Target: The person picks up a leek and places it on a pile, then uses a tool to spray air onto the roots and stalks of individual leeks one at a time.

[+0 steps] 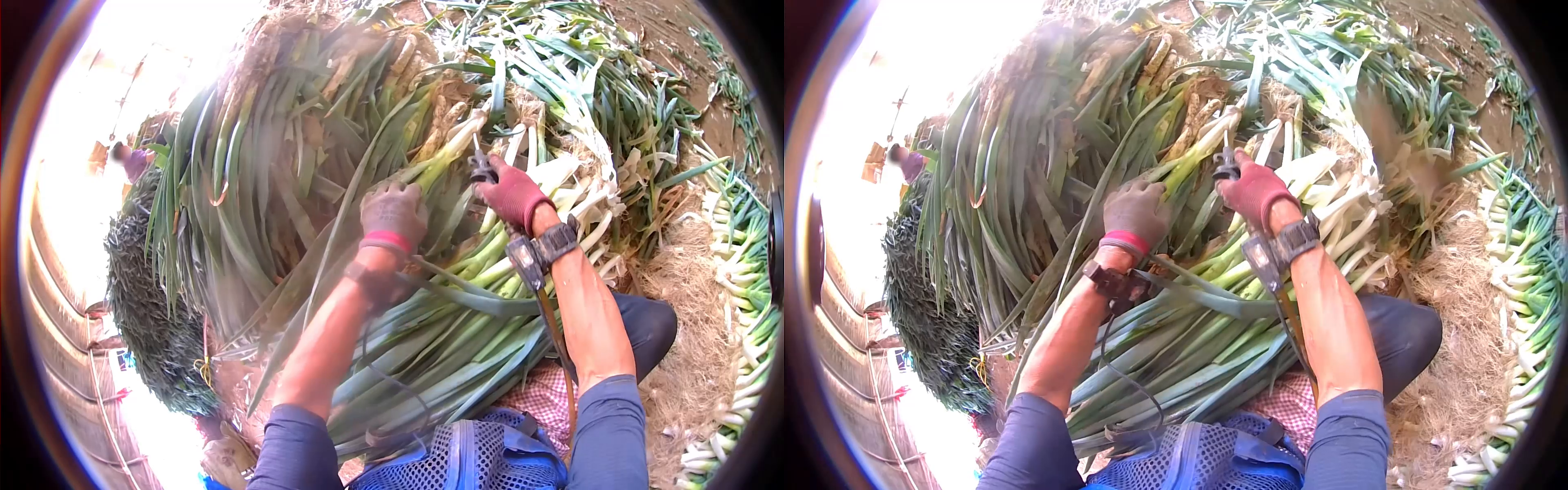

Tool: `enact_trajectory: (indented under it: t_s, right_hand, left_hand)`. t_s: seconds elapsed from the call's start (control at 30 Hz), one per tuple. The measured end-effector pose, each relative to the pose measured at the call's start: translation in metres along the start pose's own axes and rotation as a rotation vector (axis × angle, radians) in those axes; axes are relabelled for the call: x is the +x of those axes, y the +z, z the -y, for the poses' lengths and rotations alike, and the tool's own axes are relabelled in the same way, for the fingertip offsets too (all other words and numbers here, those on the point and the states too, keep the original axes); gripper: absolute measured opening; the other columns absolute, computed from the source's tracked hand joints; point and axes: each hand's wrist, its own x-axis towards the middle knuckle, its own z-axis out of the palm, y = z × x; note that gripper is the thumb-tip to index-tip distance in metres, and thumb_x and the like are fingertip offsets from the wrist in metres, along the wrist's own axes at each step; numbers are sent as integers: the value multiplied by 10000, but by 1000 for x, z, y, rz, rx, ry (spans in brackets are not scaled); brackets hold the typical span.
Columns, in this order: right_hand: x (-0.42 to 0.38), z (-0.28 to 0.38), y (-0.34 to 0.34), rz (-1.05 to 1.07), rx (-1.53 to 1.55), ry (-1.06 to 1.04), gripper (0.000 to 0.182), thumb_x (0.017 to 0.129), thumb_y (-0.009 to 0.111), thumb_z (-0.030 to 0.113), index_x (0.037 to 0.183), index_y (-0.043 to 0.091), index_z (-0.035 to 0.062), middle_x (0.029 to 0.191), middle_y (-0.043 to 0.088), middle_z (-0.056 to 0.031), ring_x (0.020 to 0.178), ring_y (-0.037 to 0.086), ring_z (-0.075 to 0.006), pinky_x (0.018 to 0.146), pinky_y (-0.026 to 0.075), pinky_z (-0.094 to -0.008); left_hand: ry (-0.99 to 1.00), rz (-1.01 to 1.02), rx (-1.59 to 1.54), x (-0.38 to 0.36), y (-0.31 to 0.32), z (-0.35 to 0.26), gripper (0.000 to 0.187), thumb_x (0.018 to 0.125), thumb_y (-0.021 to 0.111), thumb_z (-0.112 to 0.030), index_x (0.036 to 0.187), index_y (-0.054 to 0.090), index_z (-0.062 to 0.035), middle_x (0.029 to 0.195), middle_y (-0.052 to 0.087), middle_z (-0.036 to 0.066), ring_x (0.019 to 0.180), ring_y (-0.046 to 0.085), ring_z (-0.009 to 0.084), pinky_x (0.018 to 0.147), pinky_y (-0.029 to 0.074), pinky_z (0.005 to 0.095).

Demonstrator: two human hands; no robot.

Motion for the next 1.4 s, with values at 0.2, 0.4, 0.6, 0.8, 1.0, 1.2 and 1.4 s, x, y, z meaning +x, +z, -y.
enact_trajectory:
  t_s: [0.2,0.4,0.6,0.8,1.0,1.2,1.4]
  right_hand:
    - [43,-4,-19,-54,-55,86,815,896,660,406,1608,417,93,1314,697,-250,1190,692,-385,1040,513,-415]
    - [52,-9,-18,-74,-40,73,814,886,666,366,1601,419,67,1341,688,-244,1221,677,-389,1070,498,-409]
    - [19,-24,-23,-12,67,50,764,904,666,317,1592,438,77,1144,737,-228,982,724,-339,895,554,-407]
    - [-73,-11,-14,199,109,-1,804,930,677,356,1641,382,122,1047,756,-205,847,724,-281,805,559,-393]
    - [-141,-19,-27,201,78,-103,887,902,699,392,1643,341,62,1107,736,-286,990,738,-387,916,562,-414]
    - [-168,-26,-36,237,126,-168,893,892,721,378,1641,344,70,1176,721,-306,1069,730,-421,959,558,-424]
    - [-183,-27,-26,262,79,-307,875,883,735,379,1630,373,103,1107,727,-301,1050,715,-454,945,556,-456]
  left_hand:
    - [-26,52,136,9,23,-4,307,887,703,-328,1131,729,-144,1196,717,94,1213,633,289,1004,476,502]
    - [-70,62,204,20,43,-5,294,844,717,-244,1122,724,-149,1158,720,93,1114,679,305,967,495,498]
    - [-203,536,9,33,4,-15,398,857,691,-249,1230,742,-120,1217,755,147,1145,722,333,973,557,463]
    - [-108,591,-16,31,-25,-10,507,793,772,-458,1129,779,-79,1104,768,193,1046,736,377,935,571,468]
    - [-97,696,-213,12,-58,-3,574,799,816,-512,1156,779,-65,1087,771,199,1028,737,380,925,555,453]
    - [-98,557,-208,-11,-68,-4,570,803,828,-516,1119,788,-43,1027,776,207,980,741,379,899,549,459]
    - [-226,450,-762,10,-104,8,284,870,847,-154,1066,775,39,852,763,79,703,693,149,657,562,328]
